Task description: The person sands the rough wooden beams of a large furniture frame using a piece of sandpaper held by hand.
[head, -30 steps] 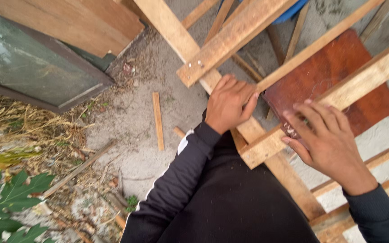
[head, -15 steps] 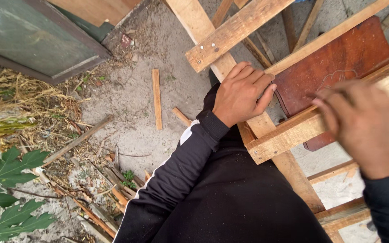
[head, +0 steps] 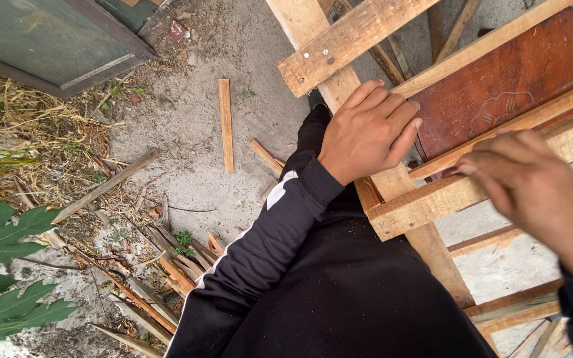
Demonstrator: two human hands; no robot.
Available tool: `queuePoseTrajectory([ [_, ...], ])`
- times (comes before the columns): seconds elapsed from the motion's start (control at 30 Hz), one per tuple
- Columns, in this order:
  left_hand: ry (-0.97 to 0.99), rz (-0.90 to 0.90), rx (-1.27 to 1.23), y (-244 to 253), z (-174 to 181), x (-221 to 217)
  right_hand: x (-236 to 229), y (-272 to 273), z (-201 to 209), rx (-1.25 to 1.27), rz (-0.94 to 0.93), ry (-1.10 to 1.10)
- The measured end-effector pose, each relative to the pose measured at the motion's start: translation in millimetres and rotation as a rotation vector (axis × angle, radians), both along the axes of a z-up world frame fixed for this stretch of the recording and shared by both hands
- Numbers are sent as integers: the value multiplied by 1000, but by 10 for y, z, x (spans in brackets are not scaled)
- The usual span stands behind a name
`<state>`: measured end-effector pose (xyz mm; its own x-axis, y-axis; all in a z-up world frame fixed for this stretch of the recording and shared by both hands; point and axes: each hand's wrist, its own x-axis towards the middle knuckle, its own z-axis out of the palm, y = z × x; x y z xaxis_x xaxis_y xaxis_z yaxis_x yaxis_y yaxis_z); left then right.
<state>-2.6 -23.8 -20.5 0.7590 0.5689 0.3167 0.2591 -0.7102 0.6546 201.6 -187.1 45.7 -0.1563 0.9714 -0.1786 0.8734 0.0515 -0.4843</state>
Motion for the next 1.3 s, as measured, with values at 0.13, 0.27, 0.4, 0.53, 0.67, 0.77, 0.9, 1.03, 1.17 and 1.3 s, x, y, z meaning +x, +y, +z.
queuePoseTrajectory([
  [0.13,22,-4,-8,10,15,6,-379,-67,-60,36,20,197],
  [0.27,12,-27,-4,9,32,11,-27,42,63,-23,-8,-52],
  [0.4,31,-30,12,29,87,8,-355,19,103,-53,29,10],
  [0.53,13,-31,32,32,119,-6,-228,88,102,125,42,140],
  [0.67,50,-51,-4,15,152,50,-56,56,116,-3,-53,126],
  [0.77,-3,-13,2,-17,245,36,-415,37,102,117,24,318],
  [0.9,13,-36,9,6,309,65,-43,138,298,116,-44,226],
  [1.03,49,-33,-13,-61,266,47,-41,101,350,97,-68,87],
  [1.17,61,-45,38,-68,320,43,-440,25,321,-13,-11,148],
  [1.3,65,-84,27,-53,306,-5,-6,12,362,54,-135,-25],
])
